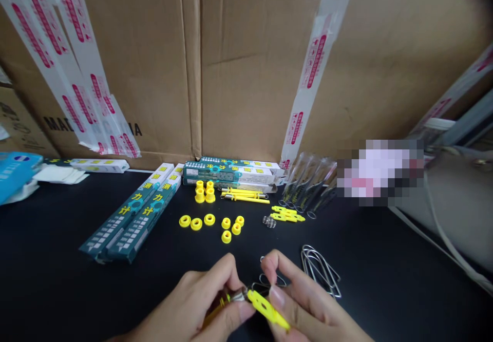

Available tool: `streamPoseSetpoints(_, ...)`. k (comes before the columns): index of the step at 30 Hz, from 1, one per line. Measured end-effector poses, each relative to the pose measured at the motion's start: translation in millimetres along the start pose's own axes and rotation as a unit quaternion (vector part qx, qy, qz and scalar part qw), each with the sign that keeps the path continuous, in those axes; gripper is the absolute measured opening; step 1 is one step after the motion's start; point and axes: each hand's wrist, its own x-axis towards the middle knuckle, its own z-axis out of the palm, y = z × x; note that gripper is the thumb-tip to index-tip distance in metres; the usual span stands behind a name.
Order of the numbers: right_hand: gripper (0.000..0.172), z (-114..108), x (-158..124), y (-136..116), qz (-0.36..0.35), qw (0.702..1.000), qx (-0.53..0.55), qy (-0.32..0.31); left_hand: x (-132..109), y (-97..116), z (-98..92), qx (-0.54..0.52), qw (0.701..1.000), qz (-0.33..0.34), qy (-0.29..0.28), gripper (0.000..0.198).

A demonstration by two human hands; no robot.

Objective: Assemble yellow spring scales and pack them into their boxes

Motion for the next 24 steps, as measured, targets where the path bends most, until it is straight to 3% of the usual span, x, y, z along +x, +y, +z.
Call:
streamPoseSetpoints(5, 0.049, -2.2, 5.3, -1.4, -0.018, 1.0, 0.005, -0.005, 1.0, 2.2, -1.0, -0.012, 0.999, -0.034, -0.016, 0.019)
streamPoseSetpoints(9, 0.064, 2.5, 5.5, 1.6, -0.072, 0.996, -0.049, 0.025, -0.9, 0.0, 0.5, -0.013, 0.999, -0.029, -0.025, 0.018)
streamPoseSetpoints(11, 0.062, 3.1, 5.9, 4.0, -0.085, 0.993, -0.07, 0.045, 0.9, -0.3, 0.4, -0.007, 0.999, -0.03, -0.028, 0.018)
streamPoseSetpoints(14, 0.047, -0.2, 7.7, 8.3, -0.072, 0.992, -0.079, 0.061, 5.0, 1.1, -1.9, 0.002, 0.998, -0.033, -0.058, 0.018)
streamPoseSetpoints(16, 0.049, -3.4, 9.4, 10.7, -0.064, 0.993, -0.078, 0.067, 5.7, 2.5, -3.7, 0.005, 0.997, -0.029, -0.078, 0.018)
streamPoseSetpoints(21, 0.056, -5.0, 12.2, 12.6, -0.079, 0.983, -0.108, 0.124, 1.3, 4.4, -3.7, 0.004, 0.998, -0.034, -0.045, 0.017)
streamPoseSetpoints(24, 0.054, -3.7, 12.7, 11.8, -0.075, 0.985, -0.087, 0.126, 2.4, 4.5, -2.6, 0.006, 0.998, -0.034, -0.055, 0.016)
